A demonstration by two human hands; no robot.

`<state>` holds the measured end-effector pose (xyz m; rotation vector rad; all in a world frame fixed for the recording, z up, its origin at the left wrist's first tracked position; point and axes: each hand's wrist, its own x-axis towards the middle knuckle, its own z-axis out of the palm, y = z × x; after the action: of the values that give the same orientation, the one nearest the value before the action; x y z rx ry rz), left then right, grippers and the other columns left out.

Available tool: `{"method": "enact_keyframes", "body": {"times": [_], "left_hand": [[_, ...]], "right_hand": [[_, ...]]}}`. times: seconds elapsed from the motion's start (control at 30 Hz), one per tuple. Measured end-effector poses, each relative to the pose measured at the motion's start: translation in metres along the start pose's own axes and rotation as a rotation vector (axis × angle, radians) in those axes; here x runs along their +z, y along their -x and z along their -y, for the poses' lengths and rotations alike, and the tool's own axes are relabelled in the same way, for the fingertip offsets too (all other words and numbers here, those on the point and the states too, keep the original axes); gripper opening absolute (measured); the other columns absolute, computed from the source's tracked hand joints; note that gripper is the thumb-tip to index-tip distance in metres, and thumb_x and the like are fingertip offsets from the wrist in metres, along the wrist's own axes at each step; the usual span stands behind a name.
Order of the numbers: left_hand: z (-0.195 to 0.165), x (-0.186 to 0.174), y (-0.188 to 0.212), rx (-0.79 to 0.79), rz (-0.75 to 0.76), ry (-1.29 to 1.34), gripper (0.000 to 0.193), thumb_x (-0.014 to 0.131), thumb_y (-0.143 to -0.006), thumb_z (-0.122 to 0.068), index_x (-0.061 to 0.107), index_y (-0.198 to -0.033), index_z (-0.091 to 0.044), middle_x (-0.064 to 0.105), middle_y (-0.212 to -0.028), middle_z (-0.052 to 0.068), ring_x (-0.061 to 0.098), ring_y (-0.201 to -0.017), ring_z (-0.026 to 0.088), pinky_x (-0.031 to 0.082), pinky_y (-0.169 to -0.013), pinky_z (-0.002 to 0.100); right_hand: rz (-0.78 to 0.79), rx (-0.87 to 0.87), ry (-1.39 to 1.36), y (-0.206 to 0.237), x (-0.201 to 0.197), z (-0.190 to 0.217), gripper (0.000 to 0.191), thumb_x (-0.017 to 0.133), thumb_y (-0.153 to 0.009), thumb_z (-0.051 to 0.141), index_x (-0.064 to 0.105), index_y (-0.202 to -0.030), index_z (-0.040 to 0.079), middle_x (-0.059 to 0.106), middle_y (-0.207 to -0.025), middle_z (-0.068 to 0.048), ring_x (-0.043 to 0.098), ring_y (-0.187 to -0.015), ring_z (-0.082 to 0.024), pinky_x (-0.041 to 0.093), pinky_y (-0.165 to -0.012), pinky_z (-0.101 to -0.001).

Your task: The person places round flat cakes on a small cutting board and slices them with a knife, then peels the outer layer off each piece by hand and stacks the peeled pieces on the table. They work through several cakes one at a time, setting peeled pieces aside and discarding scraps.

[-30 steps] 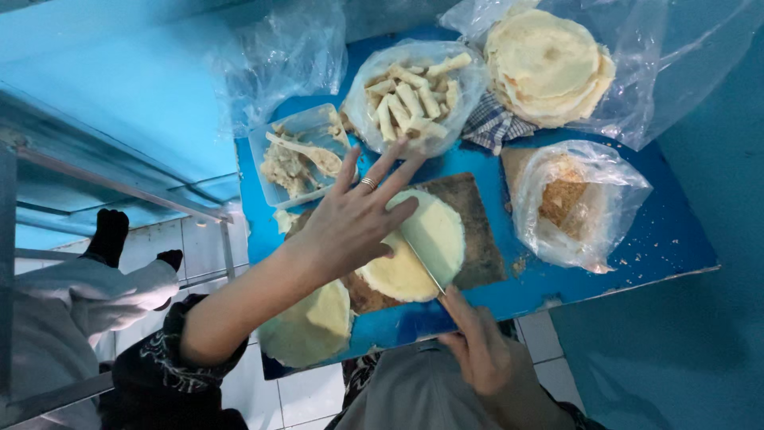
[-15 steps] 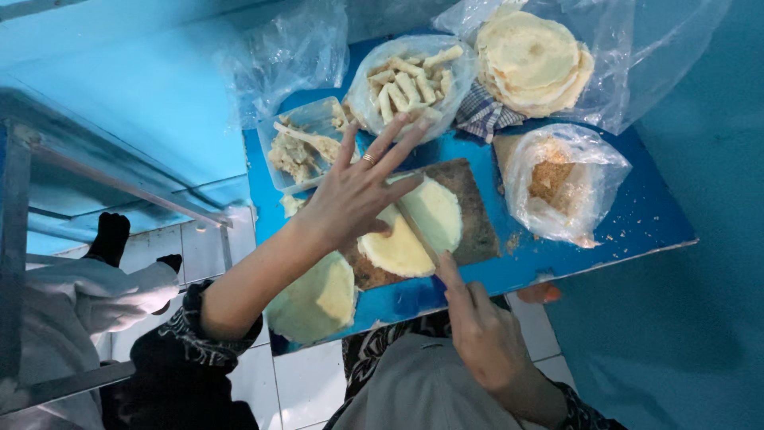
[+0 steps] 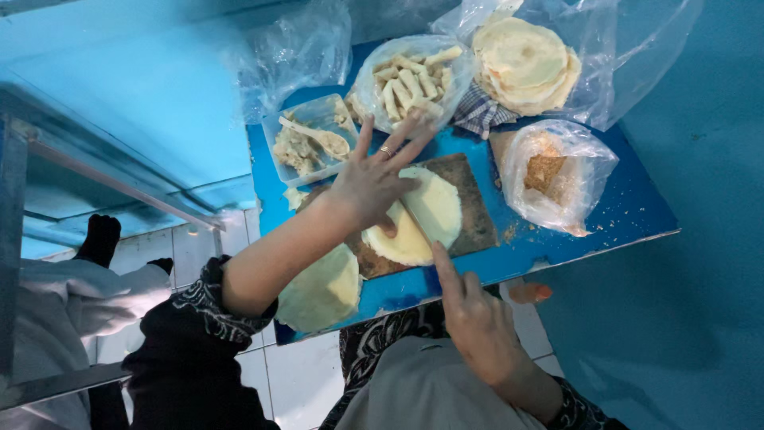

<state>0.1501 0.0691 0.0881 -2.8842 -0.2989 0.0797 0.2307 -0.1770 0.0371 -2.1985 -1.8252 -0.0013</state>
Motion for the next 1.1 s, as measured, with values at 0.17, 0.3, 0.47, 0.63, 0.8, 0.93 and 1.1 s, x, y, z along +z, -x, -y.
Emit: {"method": "enact_keyframes", "body": {"times": [0.17, 0.3, 0.47, 0.63, 0.8, 0.93, 1.1], "left_hand": [[-0.005, -0.003, 0.003, -0.010, -0.008, -0.050, 0.089, 0.091, -0.043, -0.061, 0.072, -0.126, -0.035, 0.004, -0.171, 0.009, -0.007, -0.156, 0.032, 0.007, -0.118, 0.072], [-0.009, -0.007, 0.002, 0.037, -0.005, -0.165, 0.074, 0.090, -0.049, -0.062, 0.080, -0.114, -0.028, 0.008, -0.175, 0.011, -0.005, -0.158, 0.034, 0.006, -0.119, 0.070], [-0.008, -0.008, 0.003, 0.023, -0.029, -0.130, 0.079, 0.090, -0.043, -0.061, 0.079, -0.113, -0.027, 0.010, -0.173, 0.009, -0.005, -0.157, 0.034, 0.005, -0.119, 0.070], [-0.007, -0.005, 0.004, 0.009, -0.062, -0.097, 0.082, 0.091, -0.040, -0.062, 0.079, -0.113, -0.028, 0.010, -0.172, 0.008, -0.005, -0.156, 0.032, 0.003, -0.119, 0.069], [-0.007, -0.005, 0.002, 0.021, -0.030, -0.153, 0.077, 0.090, -0.042, -0.064, 0.079, -0.109, -0.028, 0.008, -0.174, 0.008, -0.005, -0.157, 0.032, 0.001, -0.119, 0.069], [-0.006, -0.004, 0.002, 0.023, -0.050, -0.118, 0.080, 0.090, -0.039, -0.064, 0.079, -0.111, -0.029, 0.009, -0.173, 0.008, -0.005, -0.157, 0.032, 0.001, -0.119, 0.069], [-0.007, -0.004, 0.004, 0.018, -0.054, -0.072, 0.080, 0.091, -0.039, -0.062, 0.079, -0.110, -0.027, 0.011, -0.172, 0.007, -0.004, -0.157, 0.032, 0.002, -0.120, 0.069]], "right_hand": [[-0.032, -0.018, 0.062, 0.003, 0.004, -0.004, 0.071, 0.060, -0.088, -0.001, 0.039, -0.156, 0.010, 0.058, -0.077, -0.014, 0.060, -0.050, -0.029, 0.051, -0.045, -0.0427], [-0.126, -0.048, 0.000, 0.002, 0.005, -0.007, 0.061, 0.060, -0.095, 0.008, 0.043, -0.153, 0.010, 0.061, -0.080, -0.014, 0.061, -0.055, -0.030, 0.050, -0.045, -0.0422], [-0.183, -0.016, -0.170, 0.004, 0.002, -0.008, 0.053, 0.058, -0.100, 0.011, 0.048, -0.152, 0.010, 0.064, -0.085, -0.013, 0.062, -0.060, -0.029, 0.052, -0.049, -0.0418], [-0.172, 0.005, -0.188, 0.006, -0.003, -0.010, 0.054, 0.060, -0.098, 0.011, 0.049, -0.151, 0.011, 0.064, -0.082, -0.013, 0.063, -0.063, -0.031, 0.053, -0.054, -0.0439], [-0.134, 0.027, -0.220, 0.004, 0.000, -0.011, 0.054, 0.059, -0.099, 0.012, 0.047, -0.152, 0.009, 0.065, -0.086, -0.014, 0.066, -0.065, -0.029, 0.054, -0.053, -0.0415], [-0.287, -0.059, -0.162, 0.005, 0.005, -0.008, 0.053, 0.059, -0.100, 0.013, 0.049, -0.151, 0.013, 0.064, -0.086, -0.012, 0.066, -0.071, -0.031, 0.053, -0.057, -0.0432], [-0.106, 0.009, -0.123, 0.004, 0.001, -0.007, 0.055, 0.062, -0.097, 0.012, 0.049, -0.151, 0.009, 0.065, -0.081, -0.012, 0.064, -0.061, -0.027, 0.052, -0.050, -0.0418]]}}
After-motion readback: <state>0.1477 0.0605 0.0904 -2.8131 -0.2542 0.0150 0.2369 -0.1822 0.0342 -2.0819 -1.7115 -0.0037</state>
